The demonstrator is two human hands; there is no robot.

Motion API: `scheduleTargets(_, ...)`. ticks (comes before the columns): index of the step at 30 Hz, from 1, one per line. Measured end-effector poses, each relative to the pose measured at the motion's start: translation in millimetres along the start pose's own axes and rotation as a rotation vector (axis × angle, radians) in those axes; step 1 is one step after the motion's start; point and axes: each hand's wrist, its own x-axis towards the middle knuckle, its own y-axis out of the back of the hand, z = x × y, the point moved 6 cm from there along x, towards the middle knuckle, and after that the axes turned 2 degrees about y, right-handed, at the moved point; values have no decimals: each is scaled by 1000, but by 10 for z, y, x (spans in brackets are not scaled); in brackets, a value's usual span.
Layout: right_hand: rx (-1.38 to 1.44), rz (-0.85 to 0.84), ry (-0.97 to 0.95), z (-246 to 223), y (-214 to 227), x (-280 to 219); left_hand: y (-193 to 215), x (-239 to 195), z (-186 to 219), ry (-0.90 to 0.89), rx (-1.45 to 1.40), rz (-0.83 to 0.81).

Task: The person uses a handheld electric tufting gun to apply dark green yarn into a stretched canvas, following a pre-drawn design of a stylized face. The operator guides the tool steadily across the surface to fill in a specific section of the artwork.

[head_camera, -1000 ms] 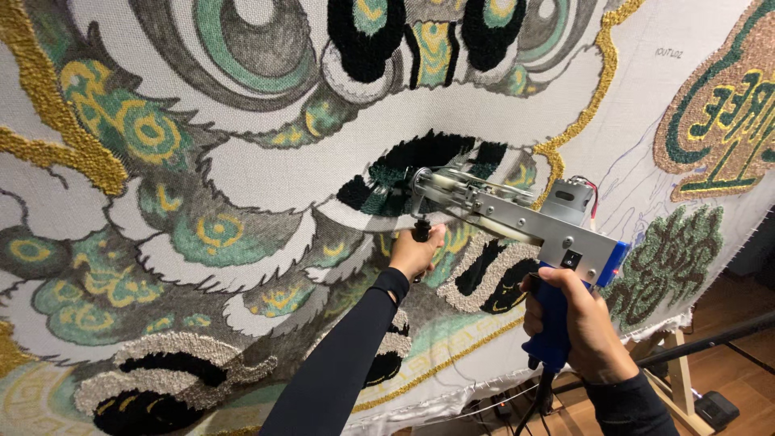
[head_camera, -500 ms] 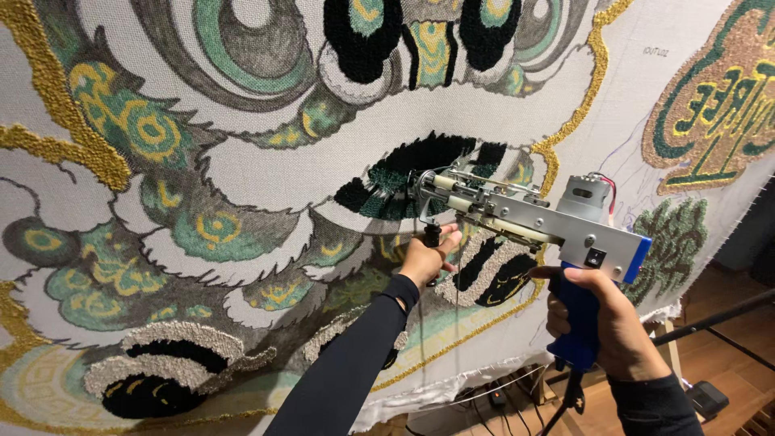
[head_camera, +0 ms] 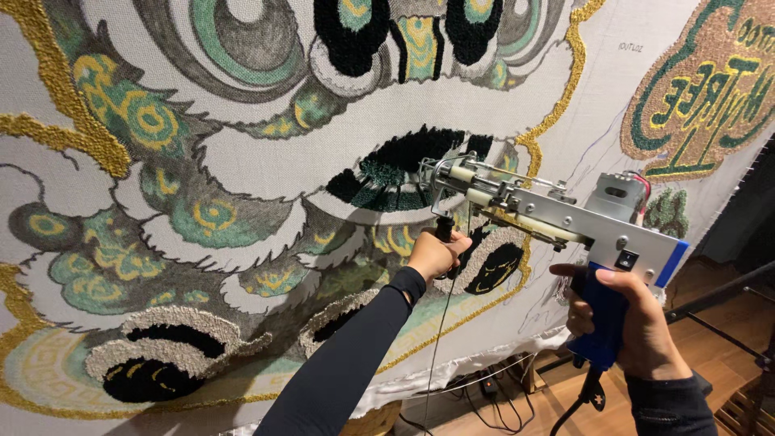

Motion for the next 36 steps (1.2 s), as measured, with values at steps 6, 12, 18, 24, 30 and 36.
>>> scheduleTargets(6,-33,-7,-22,53,-21,5,-13,-293,206,125,29,-17)
scheduleTargets(12,-108,74,-61,111,-107,-16,58,-498,260,180,15,18)
scheduleTargets(18,-98,40,-27,98,-172,16,96,-517,287,164,44,24)
scheduleTargets(24,-92,101,-108,174,-102,44,110,-535,300,167,57,23)
scheduleTargets(30,-77,46,-107,181,-137,61,113,-552,313,170,57,32)
scheduleTargets(36,-87,109,-102,188,-119,75,137,-573,362,167,57,46)
